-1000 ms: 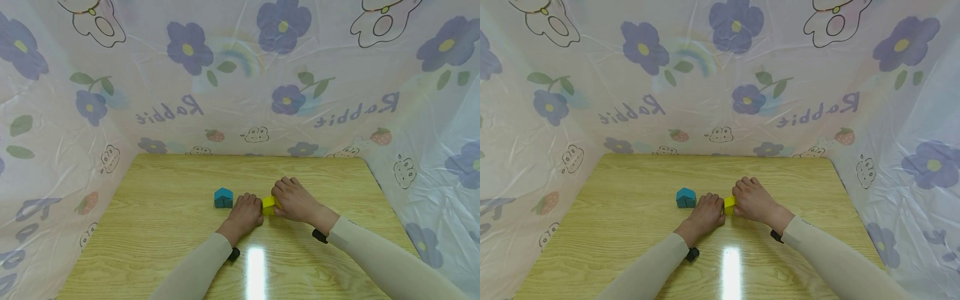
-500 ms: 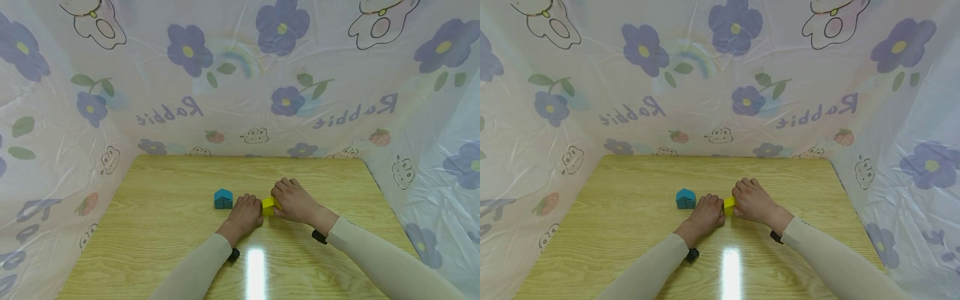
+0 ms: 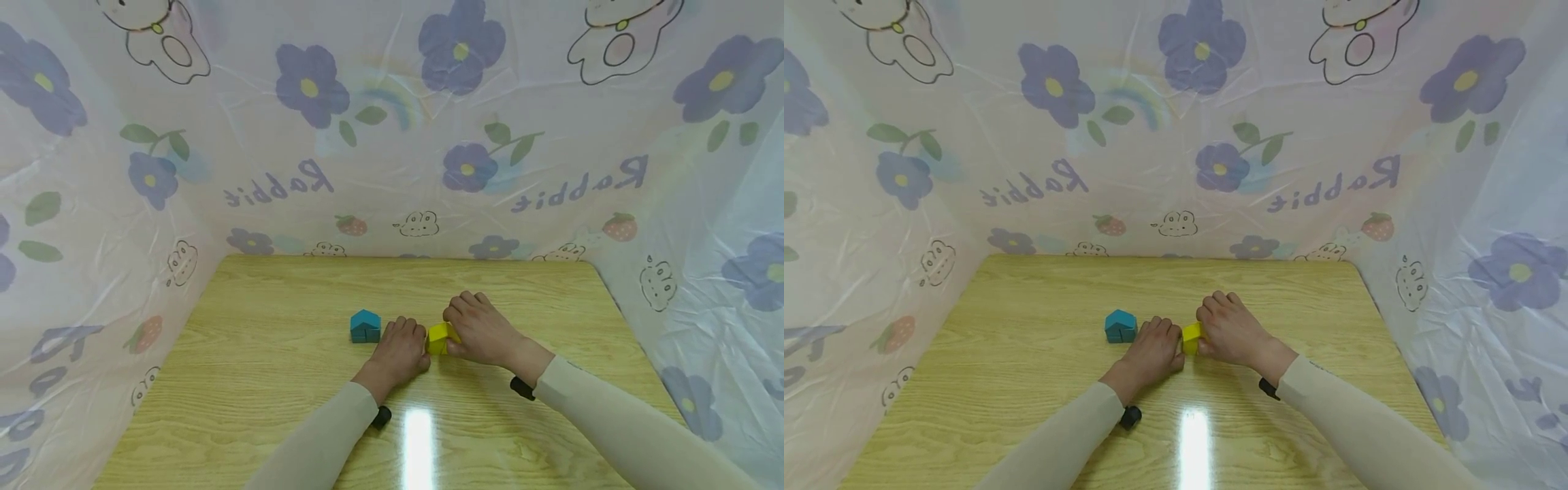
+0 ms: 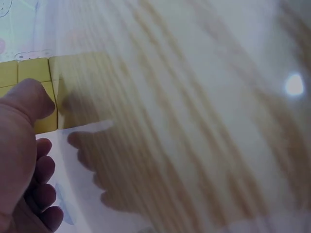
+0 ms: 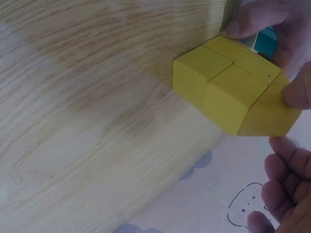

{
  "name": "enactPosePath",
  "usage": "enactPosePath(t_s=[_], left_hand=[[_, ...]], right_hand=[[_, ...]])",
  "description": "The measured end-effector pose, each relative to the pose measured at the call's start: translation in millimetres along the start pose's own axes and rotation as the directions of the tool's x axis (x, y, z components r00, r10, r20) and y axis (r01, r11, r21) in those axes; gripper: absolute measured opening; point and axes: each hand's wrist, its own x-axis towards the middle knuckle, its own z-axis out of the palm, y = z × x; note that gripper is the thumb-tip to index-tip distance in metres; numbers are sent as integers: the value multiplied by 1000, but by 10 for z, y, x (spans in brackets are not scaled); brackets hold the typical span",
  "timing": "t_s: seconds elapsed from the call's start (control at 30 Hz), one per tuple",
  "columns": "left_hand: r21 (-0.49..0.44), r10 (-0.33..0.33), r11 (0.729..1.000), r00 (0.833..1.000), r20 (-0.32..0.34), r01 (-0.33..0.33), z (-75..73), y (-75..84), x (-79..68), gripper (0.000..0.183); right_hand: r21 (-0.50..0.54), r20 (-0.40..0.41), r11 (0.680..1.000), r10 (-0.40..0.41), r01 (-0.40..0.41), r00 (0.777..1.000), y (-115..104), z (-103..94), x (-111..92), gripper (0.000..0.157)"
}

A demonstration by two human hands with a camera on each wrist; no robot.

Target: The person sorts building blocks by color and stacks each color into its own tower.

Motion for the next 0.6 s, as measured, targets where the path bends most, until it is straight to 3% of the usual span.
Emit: enactPosePath(t_s=[0.3, 0.43, 0.6], left_hand=[[-2, -20, 1000, 999, -35, 20, -118, 51, -19, 41], [31, -27, 999, 992, -125, 31, -248, 116, -94, 42], [40, -47, 997, 966, -254, 59, -436, 108, -263, 42]], right_hand=[[57, -24, 995, 79, -77, 997, 29, -33, -49, 42], [80, -96, 990, 127, -120, 987, 22, -28, -100, 42], [125, -209, 978, 190, -167, 959, 17, 5, -183, 40]])
